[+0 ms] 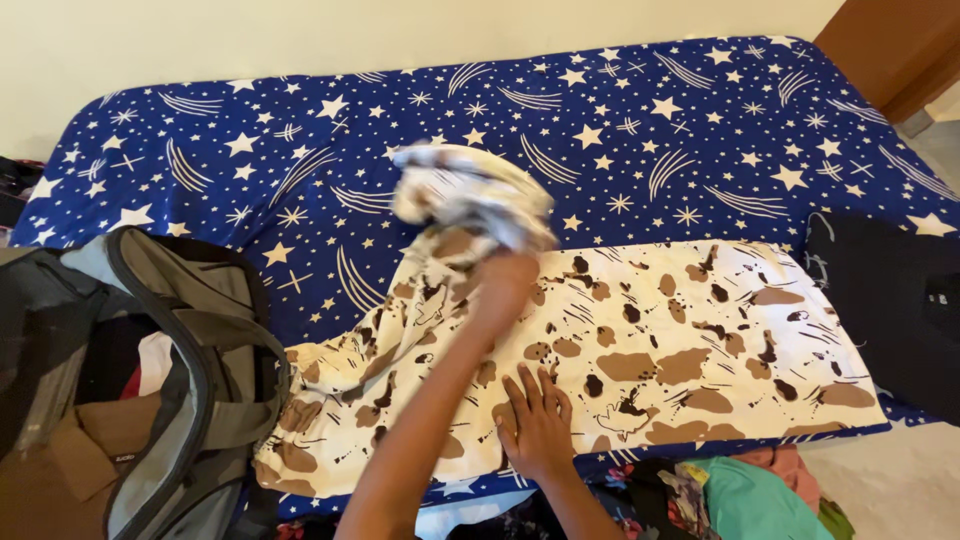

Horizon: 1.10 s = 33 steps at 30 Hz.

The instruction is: The person picks up a garment from a pile on the floor, spreads it out on a bed, and folds it into a square shape before placing it inside a bag.

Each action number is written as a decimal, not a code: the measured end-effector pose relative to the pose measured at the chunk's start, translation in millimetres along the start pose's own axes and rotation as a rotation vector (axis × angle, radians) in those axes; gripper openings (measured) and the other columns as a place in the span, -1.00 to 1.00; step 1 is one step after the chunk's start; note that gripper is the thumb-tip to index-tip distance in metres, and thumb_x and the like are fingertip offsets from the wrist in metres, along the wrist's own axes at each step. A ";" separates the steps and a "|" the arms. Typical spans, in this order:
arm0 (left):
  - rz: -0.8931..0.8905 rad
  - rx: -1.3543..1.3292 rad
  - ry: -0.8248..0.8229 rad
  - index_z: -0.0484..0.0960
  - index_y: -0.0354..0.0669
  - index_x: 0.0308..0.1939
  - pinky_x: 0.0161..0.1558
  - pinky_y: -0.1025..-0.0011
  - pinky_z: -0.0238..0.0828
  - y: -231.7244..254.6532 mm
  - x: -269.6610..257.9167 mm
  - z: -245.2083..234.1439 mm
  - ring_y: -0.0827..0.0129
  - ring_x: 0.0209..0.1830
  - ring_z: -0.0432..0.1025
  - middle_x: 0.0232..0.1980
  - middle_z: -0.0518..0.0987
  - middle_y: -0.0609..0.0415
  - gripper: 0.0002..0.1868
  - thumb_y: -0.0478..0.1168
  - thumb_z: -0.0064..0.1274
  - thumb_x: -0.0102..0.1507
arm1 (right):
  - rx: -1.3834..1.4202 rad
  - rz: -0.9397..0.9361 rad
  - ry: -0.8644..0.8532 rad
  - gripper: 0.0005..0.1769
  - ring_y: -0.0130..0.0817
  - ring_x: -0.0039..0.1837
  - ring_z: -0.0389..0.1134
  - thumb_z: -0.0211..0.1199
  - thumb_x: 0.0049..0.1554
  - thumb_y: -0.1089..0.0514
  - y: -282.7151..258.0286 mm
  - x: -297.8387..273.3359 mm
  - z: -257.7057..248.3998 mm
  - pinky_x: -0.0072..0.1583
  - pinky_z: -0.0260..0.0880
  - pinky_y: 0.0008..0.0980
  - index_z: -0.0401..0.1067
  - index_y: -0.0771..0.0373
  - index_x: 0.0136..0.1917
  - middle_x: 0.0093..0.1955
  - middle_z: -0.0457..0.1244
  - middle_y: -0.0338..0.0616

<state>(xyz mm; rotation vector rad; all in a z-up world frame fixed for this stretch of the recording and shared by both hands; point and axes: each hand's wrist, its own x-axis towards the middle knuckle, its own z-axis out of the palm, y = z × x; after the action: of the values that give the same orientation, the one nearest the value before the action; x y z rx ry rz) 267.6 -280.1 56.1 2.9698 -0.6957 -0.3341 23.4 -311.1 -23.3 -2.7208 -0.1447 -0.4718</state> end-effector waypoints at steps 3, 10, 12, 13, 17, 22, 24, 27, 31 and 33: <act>0.854 -0.112 0.495 0.68 -0.01 0.08 0.15 -0.10 0.24 48.3 -105.9 33.4 0.11 0.24 0.43 0.38 0.50 0.07 -0.64 -0.26 0.08 0.19 | -0.088 0.230 -0.447 -0.27 -0.01 0.65 -0.18 0.06 0.16 -0.24 4.1 0.1 5.8 0.58 -0.37 0.16 0.19 -0.02 0.54 0.58 -0.04 -0.11; 0.560 -0.337 0.246 0.66 -0.13 0.04 0.21 0.06 0.34 17.2 -189.2 65.4 0.04 0.31 0.41 0.36 0.50 -0.05 -0.69 -0.24 0.09 0.21 | 0.176 -0.024 0.021 -0.26 0.03 0.67 -0.11 0.09 0.12 -0.10 16.5 -14.7 20.6 0.55 -0.20 0.10 0.23 0.11 0.53 0.63 0.01 -0.05; 0.277 -0.395 0.046 0.62 -0.17 0.05 0.20 0.19 0.45 -13.6 -209.3 73.7 0.05 0.16 0.51 0.19 0.57 -0.04 -0.67 -0.20 0.13 0.21 | -0.061 0.001 -0.042 -0.25 0.06 0.67 -0.14 0.08 0.07 -0.04 13.9 -8.9 18.0 0.51 -0.18 0.09 0.22 0.10 0.53 0.64 -0.02 -0.03; 0.294 -0.472 0.300 0.60 -0.24 0.12 0.15 0.16 0.44 -29.6 -222.4 79.3 -0.03 0.14 0.50 0.19 0.54 -0.14 -0.57 -0.25 0.16 0.17 | -0.035 0.000 -0.029 -0.26 0.08 0.65 -0.14 0.09 0.09 -0.07 11.6 -7.9 14.8 0.49 -0.18 0.10 0.22 0.10 0.52 0.62 -0.01 -0.01; -0.211 -1.102 0.318 0.52 -0.21 0.25 0.05 0.33 0.55 -81.5 -280.8 122.7 0.25 0.02 0.59 0.21 0.59 -0.06 -0.52 -0.23 0.09 0.23 | 0.021 0.004 -0.004 -0.29 0.11 0.61 -0.10 0.13 0.13 -0.15 3.9 -6.0 7.4 0.46 -0.15 0.12 0.23 0.12 0.49 0.60 0.00 0.03; -0.547 -1.854 0.304 0.29 -0.26 0.38 0.11 0.26 0.38 -130.1 -297.8 145.9 0.11 0.11 0.46 0.31 0.55 -0.15 -0.48 -0.19 -0.06 0.35 | 0.070 0.016 -0.009 -0.33 0.11 0.61 -0.08 0.18 0.17 -0.12 7.9 -7.6 5.9 0.50 -0.12 0.13 0.26 0.13 0.48 0.60 0.02 0.03; -0.499 -2.076 0.383 0.33 -0.36 0.30 0.17 0.30 0.42 -139.2 -296.4 147.3 0.12 0.18 0.48 0.31 0.52 -0.20 -0.55 -0.16 -0.11 0.39 | 0.142 0.072 -0.061 -0.33 0.11 0.60 -0.06 0.25 0.12 -0.08 11.9 -12.0 8.2 0.50 -0.13 0.14 0.28 0.15 0.44 0.57 0.04 0.03; -0.472 -2.192 0.435 0.34 -0.28 0.16 0.18 0.29 0.41 -149.1 -282.5 145.5 0.06 0.23 0.47 0.25 0.54 -0.22 -0.69 -0.20 -0.11 0.39 | 0.370 0.320 0.428 -0.39 0.24 0.61 -0.07 0.29 0.15 -0.05 30.2 -23.7 3.1 0.51 -0.05 0.14 0.33 0.12 0.43 0.57 -0.02 0.20; -0.431 -2.174 0.447 0.35 -0.23 0.08 0.11 0.29 0.38 -157.6 -255.8 151.0 0.06 0.24 0.46 0.12 0.54 -0.10 -0.74 -0.16 -0.06 0.42 | -0.042 0.561 0.286 -0.40 0.24 0.53 -0.03 0.46 -0.04 -0.03 85.4 -16.0 -22.9 0.36 -0.10 0.35 0.48 -0.02 0.28 0.49 0.05 0.16; -0.423 -2.194 0.419 0.35 -0.28 0.05 0.11 0.26 0.39 -161.9 -236.2 156.9 0.06 0.21 0.50 0.07 0.55 -0.09 -0.72 -0.14 -0.02 0.43 | -0.071 0.493 0.125 -0.35 0.18 0.50 0.00 0.51 -0.10 -0.05 110.6 -14.7 -31.2 0.31 -0.07 0.38 0.46 0.06 0.26 0.44 0.13 0.10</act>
<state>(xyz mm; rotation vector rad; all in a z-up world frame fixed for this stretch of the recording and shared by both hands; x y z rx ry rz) 95.2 -33.3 -70.3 0.8981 0.3528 -0.1849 18.0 -425.8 -39.2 -2.6505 0.5715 -0.5001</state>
